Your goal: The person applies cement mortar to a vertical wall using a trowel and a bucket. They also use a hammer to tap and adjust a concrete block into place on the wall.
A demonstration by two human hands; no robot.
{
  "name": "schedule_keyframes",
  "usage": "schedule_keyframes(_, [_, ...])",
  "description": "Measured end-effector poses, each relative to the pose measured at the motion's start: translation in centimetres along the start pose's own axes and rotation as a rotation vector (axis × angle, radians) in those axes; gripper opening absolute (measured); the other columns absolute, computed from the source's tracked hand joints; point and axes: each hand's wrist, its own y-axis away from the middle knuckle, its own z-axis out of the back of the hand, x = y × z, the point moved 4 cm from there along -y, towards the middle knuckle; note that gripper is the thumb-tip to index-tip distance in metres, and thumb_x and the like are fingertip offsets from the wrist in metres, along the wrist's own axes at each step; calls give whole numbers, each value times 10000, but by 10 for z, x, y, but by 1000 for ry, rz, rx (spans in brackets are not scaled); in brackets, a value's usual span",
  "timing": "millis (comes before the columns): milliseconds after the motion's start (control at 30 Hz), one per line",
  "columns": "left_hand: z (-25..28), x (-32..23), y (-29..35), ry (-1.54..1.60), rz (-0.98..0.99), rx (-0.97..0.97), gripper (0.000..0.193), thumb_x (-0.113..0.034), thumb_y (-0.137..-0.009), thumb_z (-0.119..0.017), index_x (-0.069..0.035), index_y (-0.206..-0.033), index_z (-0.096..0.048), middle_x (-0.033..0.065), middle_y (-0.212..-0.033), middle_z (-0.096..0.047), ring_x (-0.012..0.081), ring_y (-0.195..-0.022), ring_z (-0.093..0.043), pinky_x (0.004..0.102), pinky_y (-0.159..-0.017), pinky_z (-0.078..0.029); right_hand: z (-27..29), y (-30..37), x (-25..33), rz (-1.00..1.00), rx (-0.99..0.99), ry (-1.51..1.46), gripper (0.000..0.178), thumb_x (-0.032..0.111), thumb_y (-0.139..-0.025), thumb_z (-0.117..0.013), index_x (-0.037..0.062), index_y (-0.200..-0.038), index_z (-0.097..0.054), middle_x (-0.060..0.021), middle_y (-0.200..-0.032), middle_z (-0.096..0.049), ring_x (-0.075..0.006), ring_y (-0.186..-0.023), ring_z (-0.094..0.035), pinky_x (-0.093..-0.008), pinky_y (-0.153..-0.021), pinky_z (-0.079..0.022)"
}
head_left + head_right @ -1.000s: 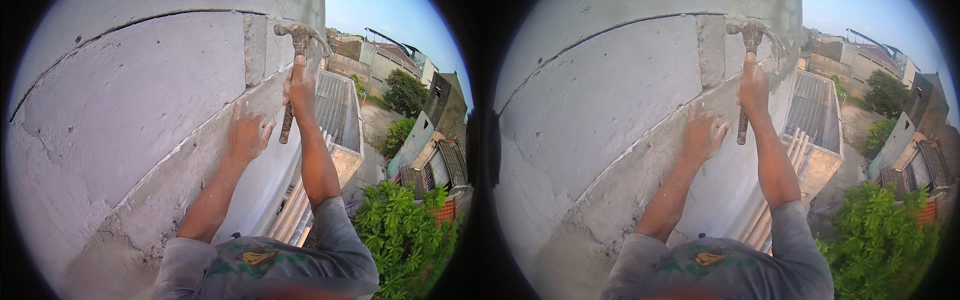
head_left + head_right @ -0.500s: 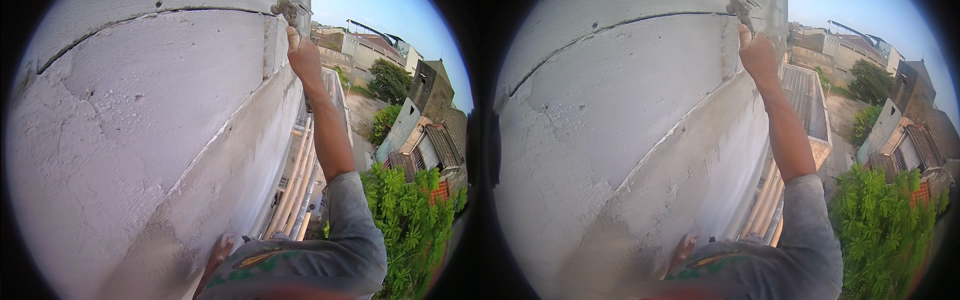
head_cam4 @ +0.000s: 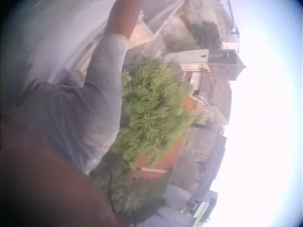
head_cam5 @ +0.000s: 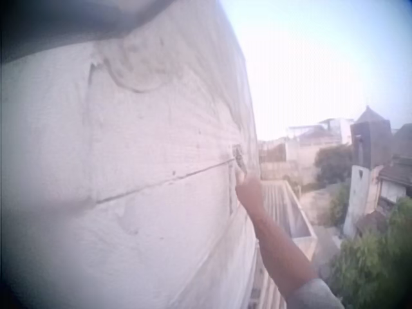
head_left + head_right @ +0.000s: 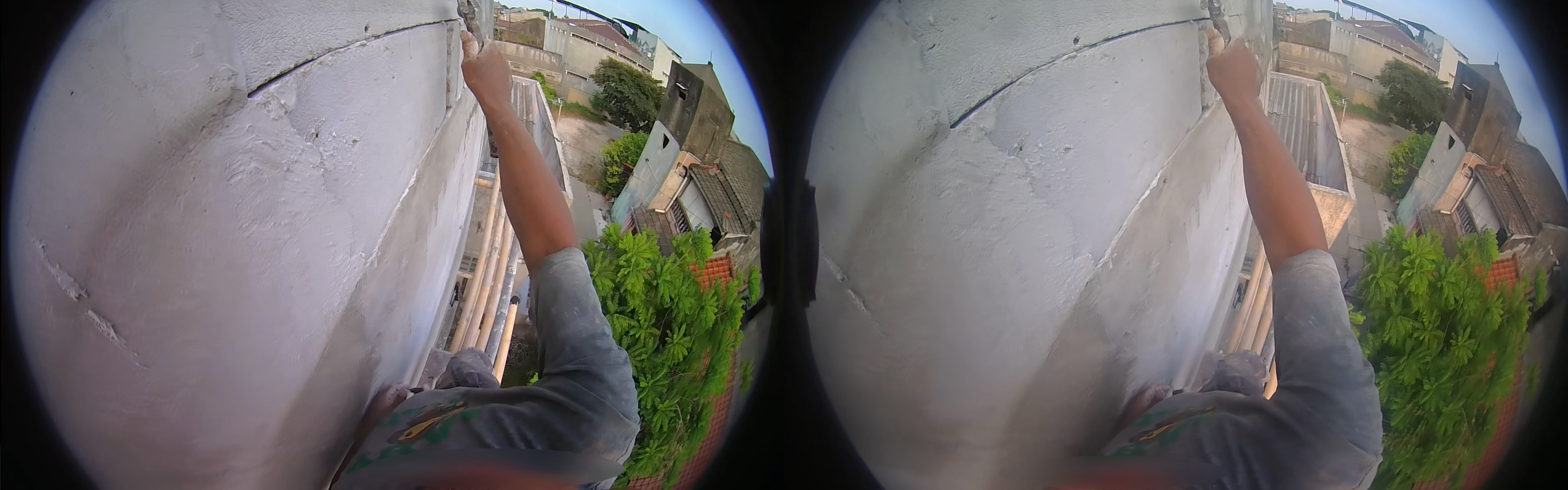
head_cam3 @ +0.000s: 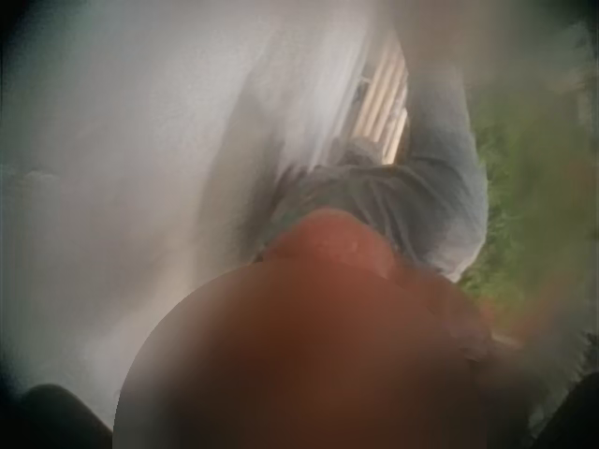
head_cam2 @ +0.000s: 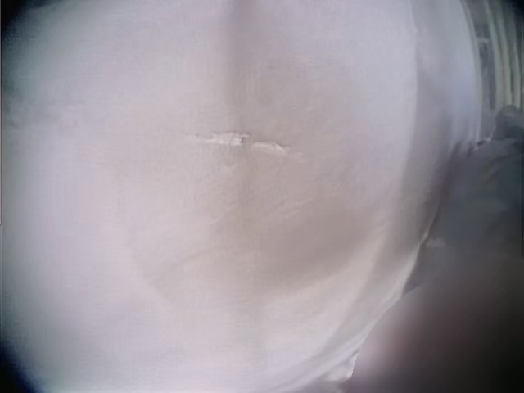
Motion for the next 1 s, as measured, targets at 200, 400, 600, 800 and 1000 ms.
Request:
schedule_keyframes(200, [-3,-12,12,17,25,-10,585,-519,-910,-594,13,-1148,-543,197,-1105,-612,289,-1081,-575,386,-966,-422,-29,48,-64,-260,260,-31,708,575,-953,-410,-90,-1034,-638,-349,-997,-635,-475,-1004,-618,-529,-867,-466])
schedule_keyframes(400, [1,-17,21,-12,29,-17,592,-516,-894,-618,19,-1135,-542,199,-1096,-613,294,-1073,-581,391,-954,-431,-14,96,-47,-255,136,-74,681,565,-955,-421,-83,-999,-625,-321,-899,-651,-476,-947,-627,-527,-834,-469])
schedule_keyframes(600, [6,-17,28,-14,27,-9,601,-514,-878,-642,26,-1122,-540,202,-1086,-614,300,-1066,-587,396,-942,-441,1,66,2,-94,2,-34,645,584,-943,-433,-39,-974,-598,-288,-884,-658,-456,-915,-640,-511,-826,-476])
schedule_keyframes(800, [4,-13,31,18,-4,-8,610,-511,-863,-666,32,-1109,-538,205,-1077,-616,305,-1058,-592,401,-930,-450,-1,82,0,-220,169,-76,632,529,-963,-431,-73,-1041,-606,-293,-968,-654,-451,-982,-624,-506,-861,-468])
schedule_keyframes(1000, [2,-22,28,-33,41,7,627,-519,-841,-691,36,-1089,-536,212,-1063,-614,314,-1050,-597,408,-916,-457,1,200,-47,-333,187,-241,627,519,-972,-426,-79,-974,-617,-287,-889,-656,-436,-931,-638,-497,-831,-467])
